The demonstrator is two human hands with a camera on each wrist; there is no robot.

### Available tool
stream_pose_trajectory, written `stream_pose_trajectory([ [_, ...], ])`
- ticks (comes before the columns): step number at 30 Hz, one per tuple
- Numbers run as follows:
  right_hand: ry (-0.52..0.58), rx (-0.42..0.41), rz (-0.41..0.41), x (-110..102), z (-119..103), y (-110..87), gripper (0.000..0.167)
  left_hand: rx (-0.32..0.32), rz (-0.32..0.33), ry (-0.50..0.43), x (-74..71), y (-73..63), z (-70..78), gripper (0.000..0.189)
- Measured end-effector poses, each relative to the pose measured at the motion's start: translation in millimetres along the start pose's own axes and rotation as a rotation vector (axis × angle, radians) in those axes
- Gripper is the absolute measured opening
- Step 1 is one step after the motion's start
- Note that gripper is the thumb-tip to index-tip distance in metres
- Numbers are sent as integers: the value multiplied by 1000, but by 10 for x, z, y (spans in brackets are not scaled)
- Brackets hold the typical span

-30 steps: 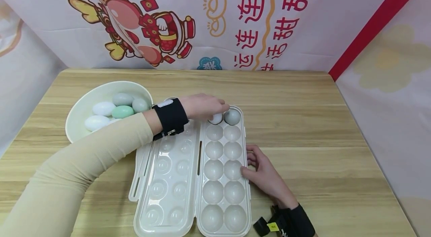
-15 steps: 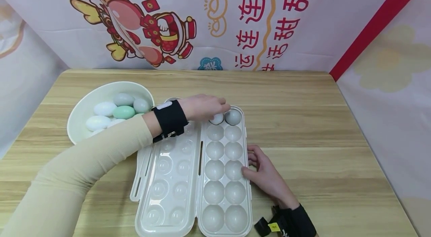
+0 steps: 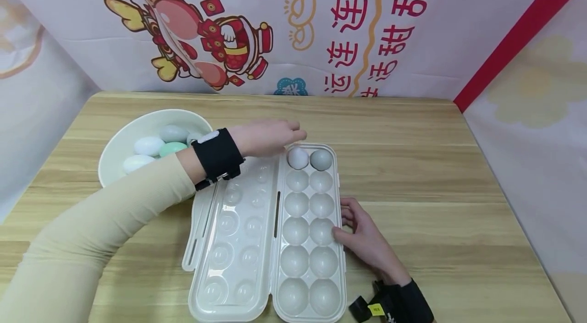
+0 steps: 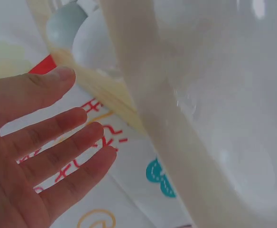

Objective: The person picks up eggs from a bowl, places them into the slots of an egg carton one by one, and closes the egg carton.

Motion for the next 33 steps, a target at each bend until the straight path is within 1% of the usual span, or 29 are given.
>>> stream_pose_trajectory([
  [3, 0, -8, 2, 2, 4, 2, 48, -22, -6, -19, -37, -79, -71, 49],
  [7, -8, -17, 2, 0, 10, 6, 48, -43, 3, 15, -54, -186, -154, 47],
  [10, -9, -8, 5, -2, 11, 4, 48, -41, 19, 33, -52, -248, -191, 44],
  [13, -2, 3, 3, -3, 6, -2, 48, -42, 21, 23, -59, -297, -211, 43],
  [17, 7, 3, -8, 4, -1, -8, 49, -72, -1, -8, -83, -365, -243, 45],
  [20, 5, -2, -10, 1, -1, -13, 49, -89, -4, -32, -108, -421, -278, 47],
  [23, 4, -1, -11, -7, -3, -19, 50, -109, -5, -85, -132, -481, -327, 48],
  [26, -5, 2, -12, -11, -9, -19, 50, -135, -1, -155, -157, -550, -392, 48],
  [28, -4, 5, -13, -10, -14, -18, 51, -151, 2, -183, -177, -602, -442, 47],
  [30, -5, 6, -13, -8, -18, -16, 50, -155, 17, -191, -195, -664, -496, 45],
  [33, 5, 11, -13, -1, -20, -14, 51, -178, 41, -185, -225, -775, -588, 42],
])
Point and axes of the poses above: each hand's wrist, its own y-axis towards the middle knuckle, its own x-axis out of the palm, z = x × y, the point moved 3 cm from there along y, towards the middle knuckle, and after that the axes turned 9 degrees about y, right-handed, at the moved point
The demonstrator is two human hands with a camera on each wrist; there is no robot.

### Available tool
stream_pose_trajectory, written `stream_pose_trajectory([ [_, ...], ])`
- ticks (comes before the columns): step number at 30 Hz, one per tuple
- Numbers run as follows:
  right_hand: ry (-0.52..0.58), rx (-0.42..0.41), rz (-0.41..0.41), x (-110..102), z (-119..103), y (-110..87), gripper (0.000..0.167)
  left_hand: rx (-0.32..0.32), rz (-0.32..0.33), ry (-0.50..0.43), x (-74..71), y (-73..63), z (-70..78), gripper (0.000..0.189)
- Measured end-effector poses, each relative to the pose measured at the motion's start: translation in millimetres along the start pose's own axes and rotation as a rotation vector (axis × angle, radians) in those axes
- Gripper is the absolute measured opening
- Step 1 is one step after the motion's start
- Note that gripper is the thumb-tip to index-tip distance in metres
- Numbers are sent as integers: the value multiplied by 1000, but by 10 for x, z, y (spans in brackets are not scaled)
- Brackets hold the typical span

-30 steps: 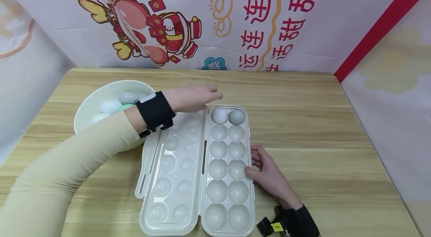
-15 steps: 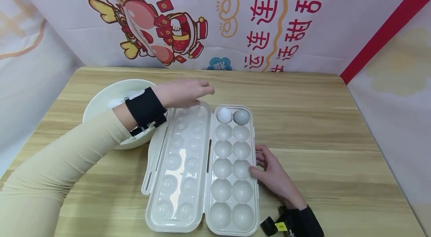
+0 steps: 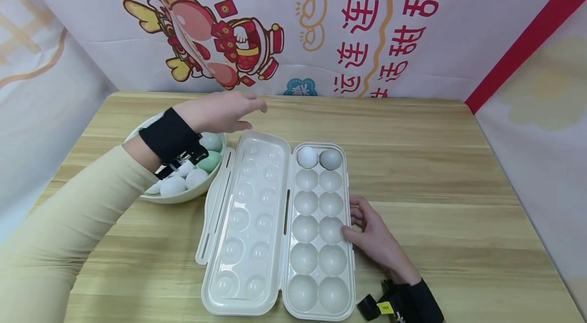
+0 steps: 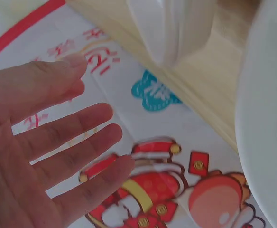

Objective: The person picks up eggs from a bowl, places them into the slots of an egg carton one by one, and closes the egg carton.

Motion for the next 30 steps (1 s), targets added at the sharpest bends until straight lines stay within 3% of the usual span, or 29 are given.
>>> stream_pose_trajectory([
  [7, -1, -20, 1, -1, 10, 10, 50, -43, 37, -37, -95, -187, -242, 37],
  [13, 2, -32, 3, -5, 19, 22, 49, -83, 56, -59, -67, -306, -457, 32],
  [19, -10, -54, 2, -8, 40, 36, 49, -122, 55, -36, 66, -418, -617, 22],
  [30, 10, -69, -6, -24, 53, 41, 49, -208, -26, -96, 390, -530, -880, 16],
])
Point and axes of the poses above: each hand's wrist, its own y-axis towards the middle knuckle, its own x-axis out of the palm, z = x × y, the point moved 3 cm from there along y, towards the middle knuckle, and after that the axes turned 9 degrees about y, right-handed, at the moved point
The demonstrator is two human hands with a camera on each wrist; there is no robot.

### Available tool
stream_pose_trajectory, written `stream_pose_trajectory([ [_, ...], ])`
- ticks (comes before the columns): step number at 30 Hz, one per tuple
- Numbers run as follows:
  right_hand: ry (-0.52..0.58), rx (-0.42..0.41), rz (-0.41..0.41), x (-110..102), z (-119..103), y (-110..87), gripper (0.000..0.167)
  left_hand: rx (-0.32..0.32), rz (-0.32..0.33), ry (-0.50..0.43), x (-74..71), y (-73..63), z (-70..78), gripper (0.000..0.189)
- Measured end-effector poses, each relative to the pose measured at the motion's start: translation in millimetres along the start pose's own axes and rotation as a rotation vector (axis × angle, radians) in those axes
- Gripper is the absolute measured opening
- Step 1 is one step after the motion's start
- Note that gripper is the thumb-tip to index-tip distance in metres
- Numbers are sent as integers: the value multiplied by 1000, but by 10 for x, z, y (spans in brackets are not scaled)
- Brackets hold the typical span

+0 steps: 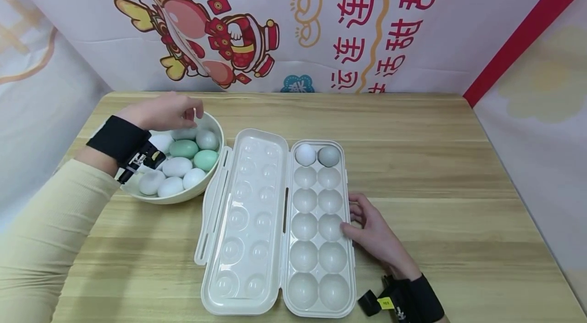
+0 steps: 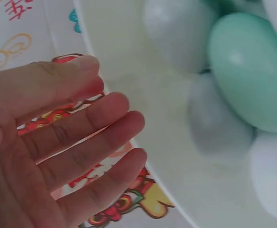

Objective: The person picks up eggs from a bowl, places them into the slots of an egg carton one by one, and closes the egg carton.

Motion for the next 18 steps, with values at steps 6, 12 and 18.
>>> stream_pose_trajectory([
  [6, 10, 18, 3, 4, 2, -6, 49, 40, -74, -34, 158, -7, -11, 16],
  [12, 2, 39, 14, 8, -7, -15, 50, 90, -68, -62, 239, -28, 28, 13],
  [18, -8, 45, 19, -2, -9, -15, 50, 155, -70, -73, 292, -52, 71, 12],
])
Point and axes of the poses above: each hand's wrist, its own y-axis towards the middle knuckle, its own x-axis out of the palm, z = x × y, the point moved 3 cm from there along y, towards the middle knuckle, and after that the axes turned 9 degrees about y, right-handed, at the moved point
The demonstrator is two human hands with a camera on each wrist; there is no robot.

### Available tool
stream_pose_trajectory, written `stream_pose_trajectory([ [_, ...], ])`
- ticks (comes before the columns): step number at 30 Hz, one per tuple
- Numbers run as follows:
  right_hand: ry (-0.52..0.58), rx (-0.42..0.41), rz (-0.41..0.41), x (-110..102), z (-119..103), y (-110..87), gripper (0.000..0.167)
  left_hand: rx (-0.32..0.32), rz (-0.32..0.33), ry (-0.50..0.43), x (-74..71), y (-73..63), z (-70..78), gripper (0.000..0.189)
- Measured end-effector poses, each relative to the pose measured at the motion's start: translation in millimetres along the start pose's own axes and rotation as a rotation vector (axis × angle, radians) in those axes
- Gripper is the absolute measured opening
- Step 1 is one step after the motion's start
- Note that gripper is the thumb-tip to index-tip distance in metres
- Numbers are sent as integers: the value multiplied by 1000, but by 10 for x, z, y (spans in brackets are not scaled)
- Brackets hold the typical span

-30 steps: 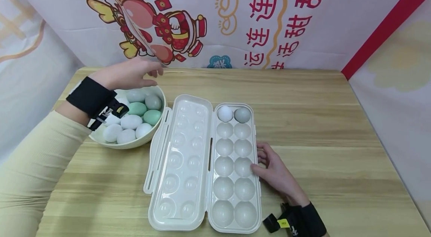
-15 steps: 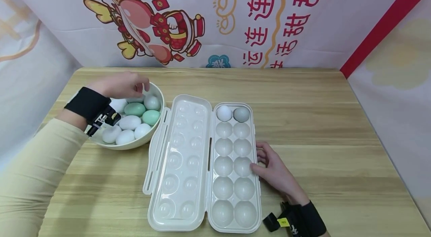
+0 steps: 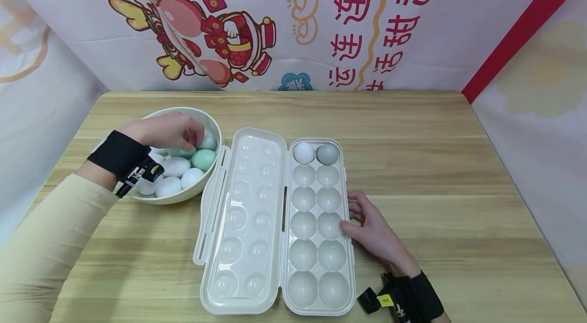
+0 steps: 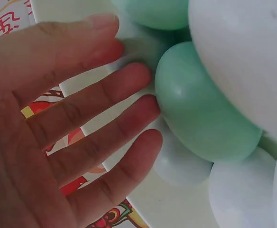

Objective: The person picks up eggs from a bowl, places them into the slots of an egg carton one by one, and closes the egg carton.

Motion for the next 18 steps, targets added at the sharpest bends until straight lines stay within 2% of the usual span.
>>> stream_pose_trajectory([
  [3, -5, 2, 1, -5, -4, -1, 50, 7, -24, -26, 38, -15, 29, 15],
  [7, -13, 4, 2, -12, -18, -1, 51, 16, -52, -44, 78, -24, 80, 30],
  [12, -16, -14, -6, -15, -21, 7, 49, 5, -71, -8, 109, -14, 146, 41],
  [18, -6, -48, -24, -16, 10, 14, 47, -35, -133, 59, 151, 17, 238, 47],
])
Point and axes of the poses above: each hand's wrist, its own y-axis towards the middle knuckle, its own x-axis out of the palm, z = x × y, the point moved 3 cm from there along y, towards the middle knuckle, and after that the axes turned 9 degrees about y, right-handed, at the moved point
